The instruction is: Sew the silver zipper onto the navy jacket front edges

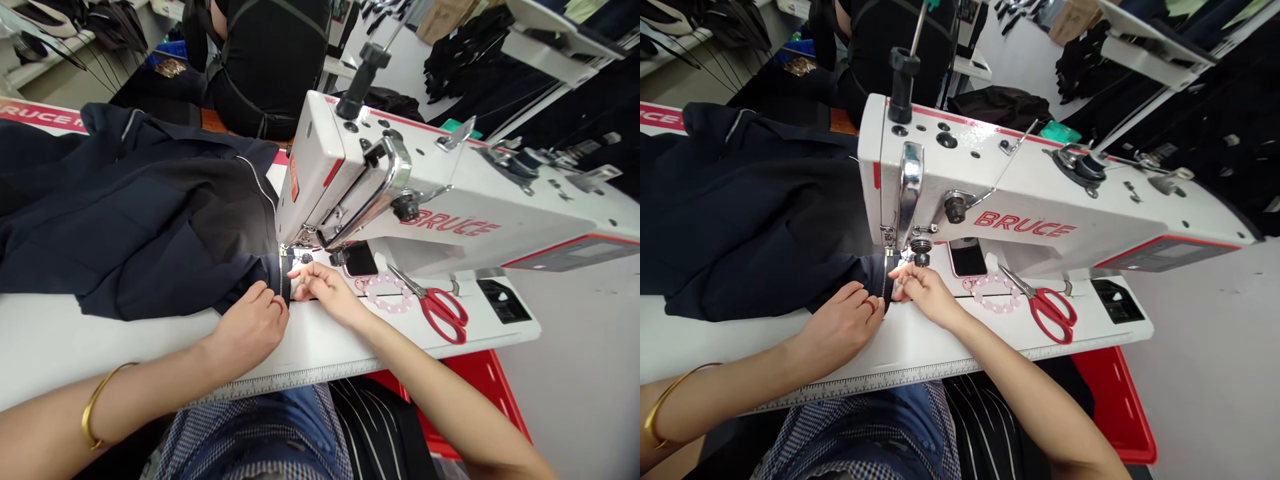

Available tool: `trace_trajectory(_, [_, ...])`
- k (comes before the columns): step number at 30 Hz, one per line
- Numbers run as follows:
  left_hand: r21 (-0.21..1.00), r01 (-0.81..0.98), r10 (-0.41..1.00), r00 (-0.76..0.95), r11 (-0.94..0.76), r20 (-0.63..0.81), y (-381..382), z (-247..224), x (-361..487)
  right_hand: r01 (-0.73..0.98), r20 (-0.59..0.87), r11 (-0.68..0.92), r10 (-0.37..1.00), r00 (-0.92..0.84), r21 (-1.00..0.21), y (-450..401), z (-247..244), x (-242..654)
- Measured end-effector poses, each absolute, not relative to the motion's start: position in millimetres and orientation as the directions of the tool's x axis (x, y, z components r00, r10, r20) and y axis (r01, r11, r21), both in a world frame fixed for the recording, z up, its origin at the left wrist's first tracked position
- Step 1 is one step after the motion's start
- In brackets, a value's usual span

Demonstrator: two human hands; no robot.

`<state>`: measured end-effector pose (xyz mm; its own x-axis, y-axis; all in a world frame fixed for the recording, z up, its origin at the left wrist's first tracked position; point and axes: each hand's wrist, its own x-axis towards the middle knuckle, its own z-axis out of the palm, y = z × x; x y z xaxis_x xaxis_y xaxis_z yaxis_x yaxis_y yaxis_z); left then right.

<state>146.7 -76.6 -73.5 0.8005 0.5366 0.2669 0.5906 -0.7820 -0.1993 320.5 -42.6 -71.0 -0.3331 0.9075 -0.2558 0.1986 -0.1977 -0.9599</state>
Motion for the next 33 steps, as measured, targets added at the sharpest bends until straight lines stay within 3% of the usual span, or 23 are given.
trace_trajectory(3, [-0.201, 0.590, 0.535, 0.801, -0.782, 0.267, -76.5, -73.3, 145.6, -0.091, -0.411, -0.463, 0.848, -0.334, -0.882, -43.3, -73.5, 312.3])
trace_trajectory(8, [-0.197, 0.586, 0.533, 0.803, -0.786, 0.267, -76.4, -74.3, 143.3, -0.274, -0.422, -0.508, 0.849, -0.317, -0.817, -32.7, -66.9, 304.0])
trace_trajectory(15, [-0.199, 0.601, 0.558, 0.796, -0.774, 0.233, -74.6, -69.2, 138.9, -0.110, -0.603, -0.695, 0.682, -0.414, -0.710, -82.2, -57.0, 321.0])
trace_trajectory(17, [-0.196, 0.594, 0.556, 0.802, -0.780, 0.218, -74.4, -69.3, 138.3, 0.134, -0.613, -0.694, 0.509, -0.604, -0.708, -105.5, -48.3, 336.1])
trace_trajectory(18, [-0.196, 0.591, 0.553, 0.804, -0.783, 0.217, -74.6, -69.6, 138.3, 0.283, -0.592, -0.576, 0.465, -0.658, -0.767, -111.8, -44.6, 342.1])
trace_trajectory(20, [-0.192, 0.590, 0.545, 0.803, -0.784, 0.241, -75.3, -69.9, 139.0, 0.512, -0.459, -0.103, 0.617, -0.639, -0.853, -110.3, -43.3, 347.7])
trace_trajectory(21, [-0.187, 0.590, 0.537, 0.800, -0.785, 0.267, -75.8, -69.8, 139.7, 0.601, -0.289, 0.181, 0.747, -0.599, -0.778, -103.3, -46.4, 347.0])
trace_trajectory(22, [-0.180, 0.588, 0.527, 0.796, -0.788, 0.297, -76.2, -69.5, 140.5, 0.667, -0.068, 0.410, 0.820, -0.568, -0.623, -93.5, -52.0, 344.3])
trace_trajectory(24, [-0.157, 0.575, 0.499, 0.792, -0.803, 0.353, -76.5, -68.4, 142.3, 0.668, 0.247, 0.687, 0.727, -0.641, -0.286, -71.5, -67.1, 335.4])
trace_trajectory(26, [-0.132, 0.559, 0.477, 0.790, -0.819, 0.385, -75.1, -67.5, 143.1, 0.551, 0.379, 0.831, 0.534, -0.756, -0.074, -54.5, -81.6, 326.0])
trace_trajectory(27, [-0.117, 0.551, 0.472, 0.791, -0.826, 0.390, -73.2, -67.2, 142.5, 0.497, 0.421, 0.867, 0.461, -0.781, -0.026, -49.7, -87.2, 322.6])
trace_trajectory(29, [-0.081, 0.539, 0.475, 0.796, -0.839, 0.376, -66.4, -66.6, 138.7, 0.460, 0.480, 0.888, 0.410, -0.776, -0.015, -47.0, -94.1, 320.0])
trace_trajectory(33, [-0.003, 0.556, 0.543, 0.812, -0.831, 0.216, -46.4, -63.1, 122.5, 0.489, 0.455, 0.870, 0.462, -0.761, -0.065, -52.5, -95.7, 325.9])
